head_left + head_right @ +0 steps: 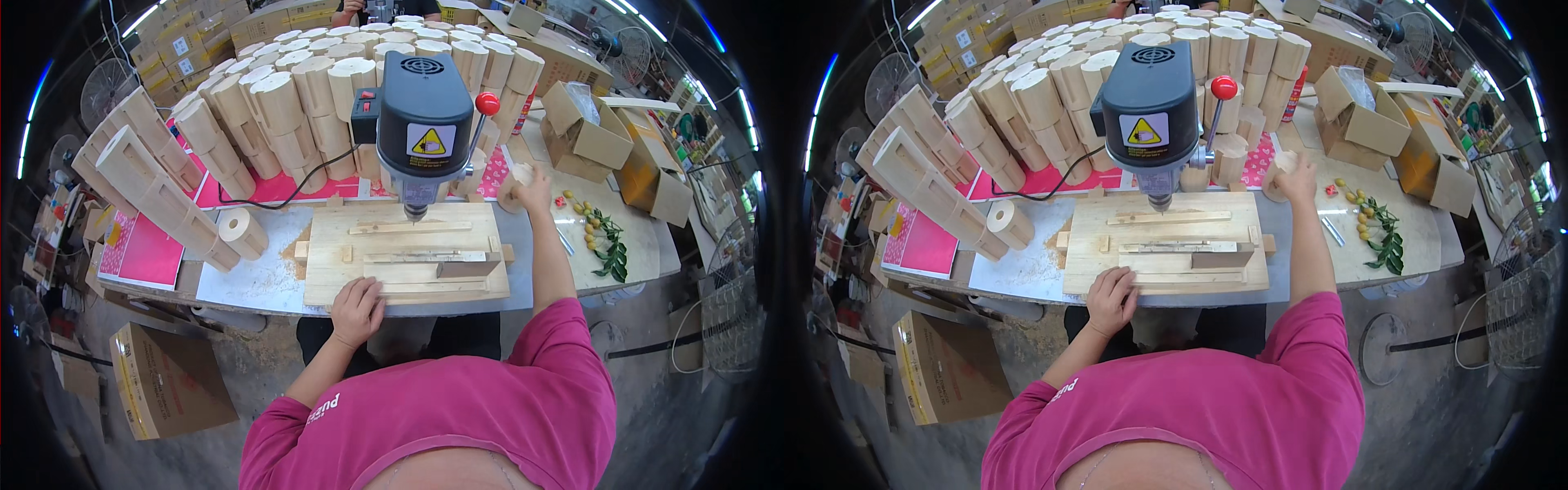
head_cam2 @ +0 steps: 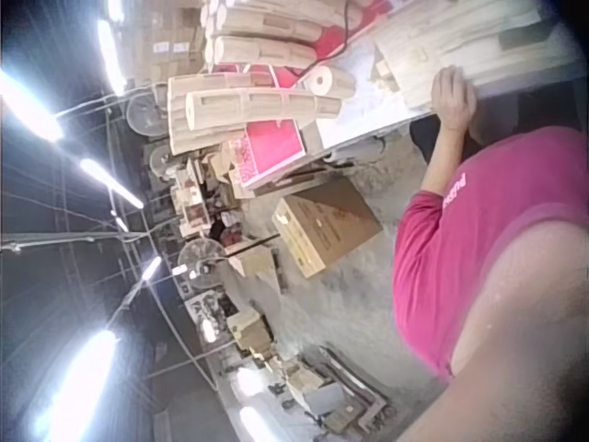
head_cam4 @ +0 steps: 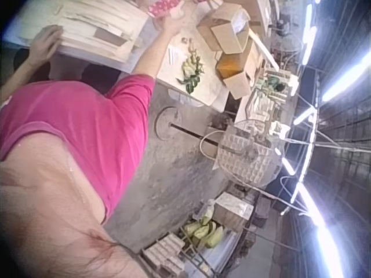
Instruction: Using a drill press to drill holes into cylindrical wooden blocks held in a jig.
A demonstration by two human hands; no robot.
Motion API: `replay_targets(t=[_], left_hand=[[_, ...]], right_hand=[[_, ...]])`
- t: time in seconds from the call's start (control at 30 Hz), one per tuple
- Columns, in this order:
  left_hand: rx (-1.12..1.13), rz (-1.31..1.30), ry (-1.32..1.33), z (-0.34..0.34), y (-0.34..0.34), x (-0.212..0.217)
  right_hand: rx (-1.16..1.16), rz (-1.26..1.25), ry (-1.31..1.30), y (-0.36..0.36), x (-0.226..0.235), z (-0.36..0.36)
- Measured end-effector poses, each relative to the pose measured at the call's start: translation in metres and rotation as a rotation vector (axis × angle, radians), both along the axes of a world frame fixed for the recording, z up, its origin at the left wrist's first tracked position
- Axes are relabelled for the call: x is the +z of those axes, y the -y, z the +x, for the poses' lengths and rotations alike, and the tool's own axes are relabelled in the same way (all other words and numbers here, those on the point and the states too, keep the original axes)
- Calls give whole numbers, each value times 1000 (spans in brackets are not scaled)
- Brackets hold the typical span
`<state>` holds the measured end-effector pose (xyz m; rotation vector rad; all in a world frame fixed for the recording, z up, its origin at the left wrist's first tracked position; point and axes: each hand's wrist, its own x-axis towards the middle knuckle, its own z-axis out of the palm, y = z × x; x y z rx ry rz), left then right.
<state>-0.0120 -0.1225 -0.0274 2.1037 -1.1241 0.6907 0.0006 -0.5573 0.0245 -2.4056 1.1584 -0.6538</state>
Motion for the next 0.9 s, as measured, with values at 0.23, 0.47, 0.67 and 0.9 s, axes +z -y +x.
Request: replay_targets(t=[0.23, 0.47, 0.67, 0.9], left_hand=[[19, -104, -130, 0, -5, 2], [-174, -431, -183, -26, 1, 56], [-557, -477, -397, -50, 22, 105], [-267, -681, -779, -55, 10, 85]], right_hand=[[-43, 1025, 787, 15, -18, -134], [556, 1300, 1154, -42, 23, -222], [726, 1320, 983, -193, 39, -186], [620, 1408, 751, -288, 54, -140]])
